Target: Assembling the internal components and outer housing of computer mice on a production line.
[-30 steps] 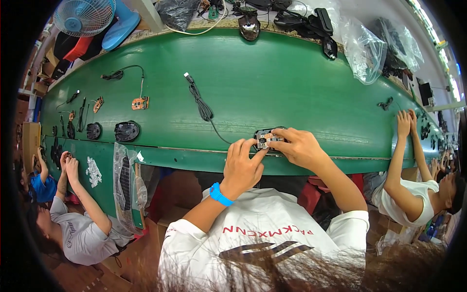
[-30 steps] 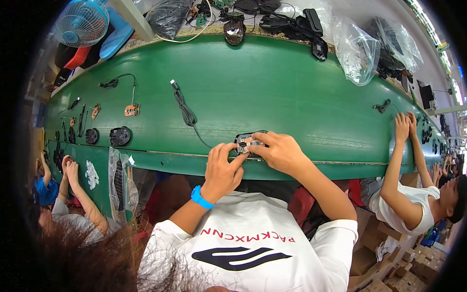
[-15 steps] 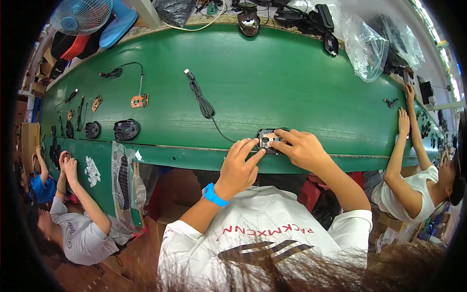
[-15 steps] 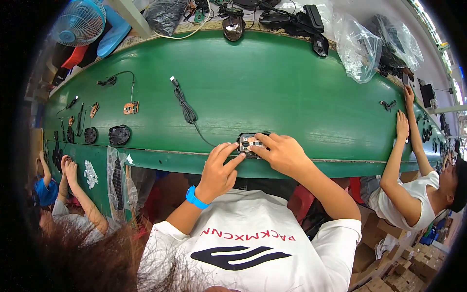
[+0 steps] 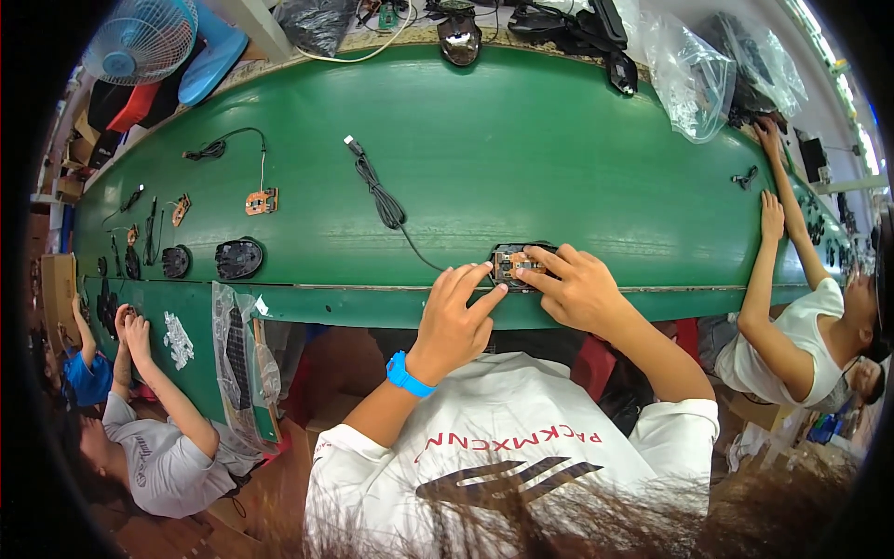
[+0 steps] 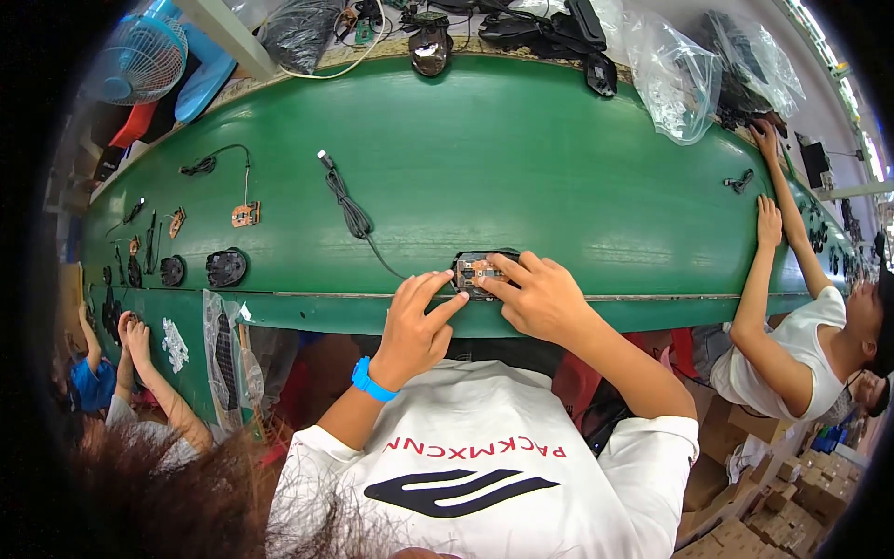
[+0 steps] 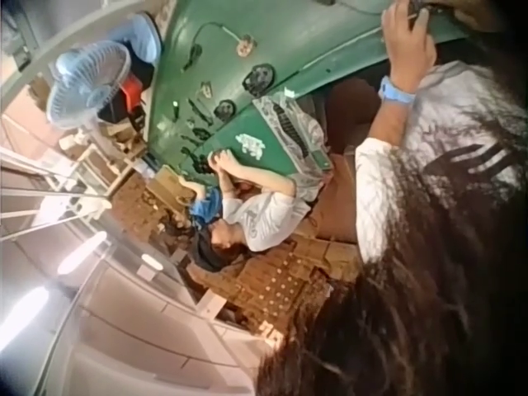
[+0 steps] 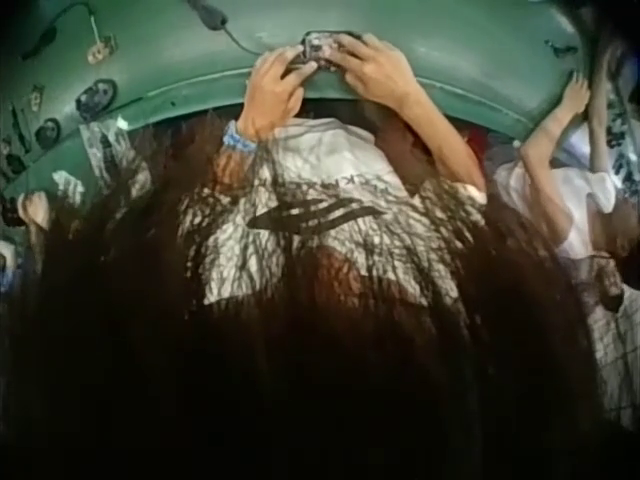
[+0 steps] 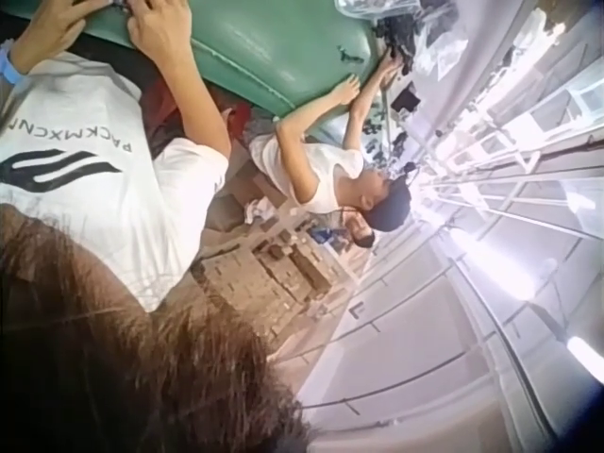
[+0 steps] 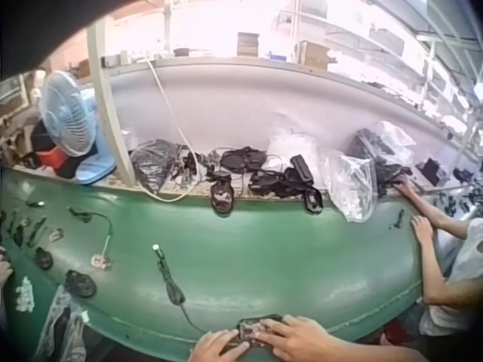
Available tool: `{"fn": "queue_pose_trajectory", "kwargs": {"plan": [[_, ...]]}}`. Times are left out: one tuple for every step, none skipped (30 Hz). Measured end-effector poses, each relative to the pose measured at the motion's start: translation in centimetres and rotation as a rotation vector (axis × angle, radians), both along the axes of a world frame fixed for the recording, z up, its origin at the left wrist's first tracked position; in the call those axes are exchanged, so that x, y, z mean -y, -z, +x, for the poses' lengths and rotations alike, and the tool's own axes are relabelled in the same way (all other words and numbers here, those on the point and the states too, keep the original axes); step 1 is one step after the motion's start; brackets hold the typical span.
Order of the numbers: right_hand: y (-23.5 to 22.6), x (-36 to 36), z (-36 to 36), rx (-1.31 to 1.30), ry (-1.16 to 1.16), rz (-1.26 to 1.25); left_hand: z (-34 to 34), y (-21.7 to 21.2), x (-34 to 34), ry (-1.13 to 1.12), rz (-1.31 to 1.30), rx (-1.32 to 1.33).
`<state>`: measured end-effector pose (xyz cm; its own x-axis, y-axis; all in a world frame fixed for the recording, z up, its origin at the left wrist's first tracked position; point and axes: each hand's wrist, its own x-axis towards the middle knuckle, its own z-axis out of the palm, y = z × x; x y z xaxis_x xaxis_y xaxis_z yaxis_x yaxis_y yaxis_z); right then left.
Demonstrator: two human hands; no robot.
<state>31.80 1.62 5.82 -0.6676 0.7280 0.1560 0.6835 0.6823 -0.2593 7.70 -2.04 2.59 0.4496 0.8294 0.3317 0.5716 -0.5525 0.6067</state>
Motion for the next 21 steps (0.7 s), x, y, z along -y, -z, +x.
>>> {"fn": "queue_pose_trajectory", "kwargs": {"plan": [[-0.1,0.1,0.1,-0.002,0.001,0.000,0.1,-0.4,-0.1,0.009,0.000,0.001],[-0.1,0.2,0.2,-0.002,0.004,-0.001,0.2,-0.7,-0.4,0.013,0.028,-0.027],[0.0,0.4,0.2,0.001,0.017,-0.002,0.3,-1.1,-0.8,0.019,0.055,-0.054],[0.3,0.5,-0.1,-0.026,0.031,-0.006,0.5,-1.3,-1.1,0.027,0.082,-0.079],[0.6,0.7,-0.3,-0.055,0.048,-0.009,0.5,-1.1,-1.5,0.045,0.083,-0.076],[0.8,0.9,-0.3,-0.083,0.066,-0.011,0.5,-0.8,-1.9,0.074,0.086,-0.102],[1.0,0.9,0.0,-0.080,0.083,-0.008,0.4,-0.5,-2.4,0.101,0.090,-0.128],[1.1,0.9,0.2,-0.128,0.070,-0.016,0.5,-0.3,-2.7,0.128,0.095,-0.154],[1.2,0.9,0.5,-0.176,0.056,-0.024,0.5,-0.2,-3.0,0.144,0.097,-0.151],[1.3,0.9,0.7,-0.227,0.037,-0.031,0.5,-0.3,-3.2,0.163,0.093,-0.159],[1.4,1.1,1.1,-0.227,0.049,-0.029,0.5,-0.4,-3.4,0.179,0.088,-0.168],[1.5,1.3,1.9,-0.208,0.064,0.009,0.5,-0.5,-3.6,0.195,0.082,-0.177],[1.6,1.6,2.6,-0.189,0.077,0.046,0.5,-0.5,-3.7,0.203,0.083,-0.178],[1.6,1.7,3.0,-0.170,0.090,0.083,0.5,-0.6,-3.9,0.213,0.081,-0.182],[1.6,1.8,3.1,-0.169,0.101,0.082,0.6,-0.6,-4.0,0.228,0.080,-0.185],[1.5,1.7,3.2,-0.143,0.087,0.066,0.8,-0.7,-4.1,0.241,0.079,-0.187],[1.3,1.6,3.3,-0.117,0.073,0.049,0.8,-0.8,-4.1,0.251,0.078,-0.186],[1.2,1.6,3.4,-0.092,0.058,0.031,0.8,-1.0,-4.1,0.250,0.076,-0.190],[1.2,1.6,3.6,-0.091,0.067,0.030,0.8,-1.1,-4.0,0.248,0.074,-0.194],[1.1,1.5,3.6,-0.060,0.056,0.044,0.8,-1.1,-4.0,0.244,0.073,-0.198],[1.1,1.4,3.7,-0.029,0.044,0.058,0.9,-1.1,-4.1,0.251,0.073,-0.199]]}}
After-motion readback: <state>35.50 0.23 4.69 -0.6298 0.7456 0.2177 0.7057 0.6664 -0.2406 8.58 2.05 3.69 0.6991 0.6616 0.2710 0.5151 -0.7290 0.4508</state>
